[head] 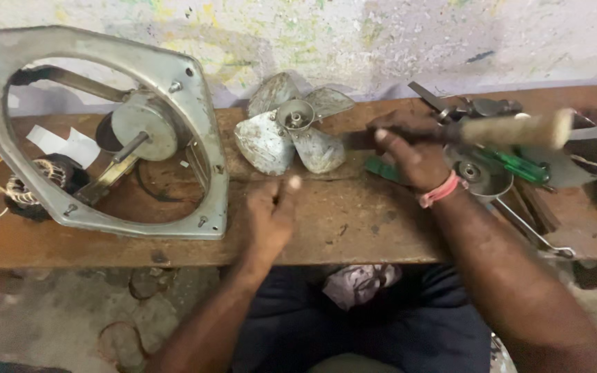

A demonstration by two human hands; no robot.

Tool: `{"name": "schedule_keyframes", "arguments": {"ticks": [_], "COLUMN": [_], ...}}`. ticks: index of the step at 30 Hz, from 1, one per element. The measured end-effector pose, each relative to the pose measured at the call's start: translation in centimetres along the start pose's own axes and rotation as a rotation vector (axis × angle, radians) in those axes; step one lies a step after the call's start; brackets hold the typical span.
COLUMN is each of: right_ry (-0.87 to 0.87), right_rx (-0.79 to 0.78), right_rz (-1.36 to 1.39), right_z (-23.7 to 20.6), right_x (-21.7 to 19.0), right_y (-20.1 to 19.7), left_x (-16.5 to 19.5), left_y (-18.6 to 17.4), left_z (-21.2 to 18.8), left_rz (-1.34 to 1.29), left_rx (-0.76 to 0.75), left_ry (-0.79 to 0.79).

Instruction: The person uses a hammer and a chisel to scrape and clean the surface of a metal fan blade. They then use a screwdriver to scrape the blade further and remove debris.

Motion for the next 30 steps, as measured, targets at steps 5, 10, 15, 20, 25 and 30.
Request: {"name": "schedule_keyframes", "arguments": {"ticks": [5,10,15,20,25,30], "right_ry": [-0.207,-0.310,-0.488,-0.491,-0.526,-0.349], "right_rx": [-0.130,-0.307,-0.375,-0.409,-0.314,-0.337], "right_rz": [-0.331,-0.405,-0.493,-0.516,-0.666,-0.480], "right_z": [0.2,-0.1,-1.2,-1.4,-1.0,-1.5], "right_x": [-2.9,-3.6,-4.4,-4.2,-3.5,-2.8], "right_y": [3.3,6.0,6.4,6.4,7.0,6.5], "left_x": [-3.4,-4.4,-4.7,-3.3,-3.4,-3.3], "left_y": [4.3,8.3,8.4,7.9,8.5,8.3], "left_z": [2.9,4.8,4.7,5.2,5.2,5.0], "left_rz": [-0.576,-0.747,-0.725,-0.601,-0.547,-0.551], "left_rx": [-0.140,-0.280,-0.277,-0.238,-0.268,-0.208], "left_ry": [-0.366,-0.318,-0.132,0.037,-0.131,-0.061]}}
Point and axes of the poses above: each hand's wrist, its own z-axis towards the middle knuckle, its own y-axis out of the palm, x = y × z, the point moved 6 cm from there along z, towards the middle knuckle, and after that the axes turned 1 degree about x, right-handed, at the moved point
